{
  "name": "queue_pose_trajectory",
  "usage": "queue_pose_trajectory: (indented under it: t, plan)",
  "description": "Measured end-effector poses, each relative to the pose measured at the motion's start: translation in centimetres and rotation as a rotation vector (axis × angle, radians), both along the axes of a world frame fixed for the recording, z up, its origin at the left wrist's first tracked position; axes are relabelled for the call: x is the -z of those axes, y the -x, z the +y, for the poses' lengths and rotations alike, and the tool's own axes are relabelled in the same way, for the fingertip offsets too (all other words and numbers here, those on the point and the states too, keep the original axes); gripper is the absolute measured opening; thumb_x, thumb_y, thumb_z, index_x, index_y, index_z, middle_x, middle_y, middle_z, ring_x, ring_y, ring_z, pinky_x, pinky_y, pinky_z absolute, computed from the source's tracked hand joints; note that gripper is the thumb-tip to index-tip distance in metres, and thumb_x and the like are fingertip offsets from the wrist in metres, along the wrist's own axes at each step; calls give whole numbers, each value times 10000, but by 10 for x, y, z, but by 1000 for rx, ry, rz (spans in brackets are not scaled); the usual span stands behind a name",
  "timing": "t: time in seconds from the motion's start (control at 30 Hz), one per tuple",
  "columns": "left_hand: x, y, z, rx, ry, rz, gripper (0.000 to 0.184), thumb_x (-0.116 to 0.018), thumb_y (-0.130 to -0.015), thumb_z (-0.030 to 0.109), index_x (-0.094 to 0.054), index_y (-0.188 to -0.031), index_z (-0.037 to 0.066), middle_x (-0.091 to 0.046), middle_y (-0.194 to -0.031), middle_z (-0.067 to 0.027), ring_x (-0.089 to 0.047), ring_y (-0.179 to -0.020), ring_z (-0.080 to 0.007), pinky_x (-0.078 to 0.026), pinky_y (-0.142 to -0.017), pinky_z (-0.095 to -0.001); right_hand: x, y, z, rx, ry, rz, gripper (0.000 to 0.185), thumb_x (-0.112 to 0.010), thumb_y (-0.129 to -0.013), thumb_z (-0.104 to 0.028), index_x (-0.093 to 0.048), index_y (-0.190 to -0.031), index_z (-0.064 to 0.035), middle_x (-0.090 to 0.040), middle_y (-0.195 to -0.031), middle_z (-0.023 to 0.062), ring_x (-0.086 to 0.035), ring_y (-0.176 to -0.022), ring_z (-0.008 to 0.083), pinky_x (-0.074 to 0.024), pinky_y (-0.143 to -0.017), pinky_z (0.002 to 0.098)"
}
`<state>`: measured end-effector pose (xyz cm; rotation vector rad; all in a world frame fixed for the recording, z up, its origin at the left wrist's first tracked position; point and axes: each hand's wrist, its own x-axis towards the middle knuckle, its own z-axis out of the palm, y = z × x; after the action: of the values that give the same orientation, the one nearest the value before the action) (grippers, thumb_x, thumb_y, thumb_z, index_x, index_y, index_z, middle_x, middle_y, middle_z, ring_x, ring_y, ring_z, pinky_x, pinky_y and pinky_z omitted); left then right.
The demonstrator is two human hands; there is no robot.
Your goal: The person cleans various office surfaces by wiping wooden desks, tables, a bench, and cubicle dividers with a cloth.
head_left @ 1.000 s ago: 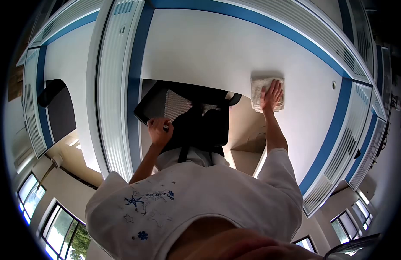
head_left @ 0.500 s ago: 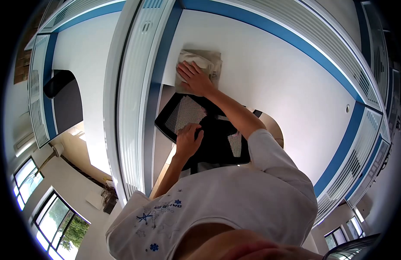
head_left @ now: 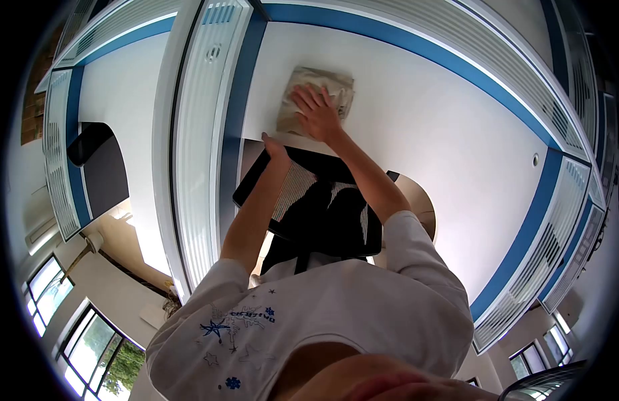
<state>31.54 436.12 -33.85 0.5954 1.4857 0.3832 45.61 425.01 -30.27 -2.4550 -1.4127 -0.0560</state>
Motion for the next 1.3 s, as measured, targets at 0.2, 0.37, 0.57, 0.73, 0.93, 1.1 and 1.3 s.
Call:
queue_pose_trajectory:
  t: [0.2,0.37,0.57,0.73,0.93,1.1,1.3]
  plan:
    - [-17,-65,-7,-79,-105,735,683,-231,-1106,533,-493,-1470,18,-625,-1373,-278,-652,-1197,-454,-542,-1008,-562,5,-67,-241,760,106,71,627,-404,-1090,-440,-318,-1646,-164,-242,-1737,50,-186,-1605,293,-47,-1296,530]
    - [4,-67,-5,-94,-173,1020,669,-196,-1104,515,-533,-1384,9,-705,-1184,-305,-689,-1071,-500,-556,-946,-599,23,-52,-362,1355,141,67,685,-318,-1106,-563,-267,-1666,-174,-260,-1728,75,-240,-1585,300,-138,-1273,579]
    - [6,-72,-10,-167,-216,1088,638,-227,-1096,511,-592,-1249,10,-713,-1114,-319,-670,-1038,-546,-531,-954,-606,26,-46,-292,1310,130,95,715,-314,-1109,-525,-223,-1670,-92,-223,-1743,67,-184,-1602,299,-71,-1290,518]
    - [22,-68,-8,-149,-212,1095,665,-244,-1092,538,-602,-1246,0,-702,-1140,-325,-653,-1079,-546,-521,-985,-593,12,-43,-137,885,124,184,673,-401,-1089,-411,-257,-1664,-91,-199,-1751,55,-151,-1611,321,-71,-1289,551]
    - [3,-74,-12,-162,-221,996,681,-231,-1095,536,-579,-1249,-28,-676,-1193,-328,-648,-1085,-548,-539,-989,-590,-6,-95,46,214,47,117,607,-480,-1045,-396,-416,-1593,-140,-308,-1700,30,-249,-1573,290,-164,-1279,551]
    - [-11,-82,-15,-80,-212,1028,726,-163,-1092,542,-602,-1260,-12,-674,-1246,-297,-641,-1143,-516,-526,-1023,-577,-4,-135,107,64,-64,41,644,-558,-990,-449,-467,-1557,-156,-358,-1663,-2,-326,-1523,264,-197,-1274,544]
    - [14,-64,-12,78,-205,1094,775,-126,-1088,548,-592,-1359,-9,-671,-1335,-219,-638,-1219,-439,-506,-1081,-520,9,-139,125,222,-106,5,775,-551,-939,-545,-442,-1562,-98,-365,-1662,80,-272,-1557,289,-132,-1301,533]
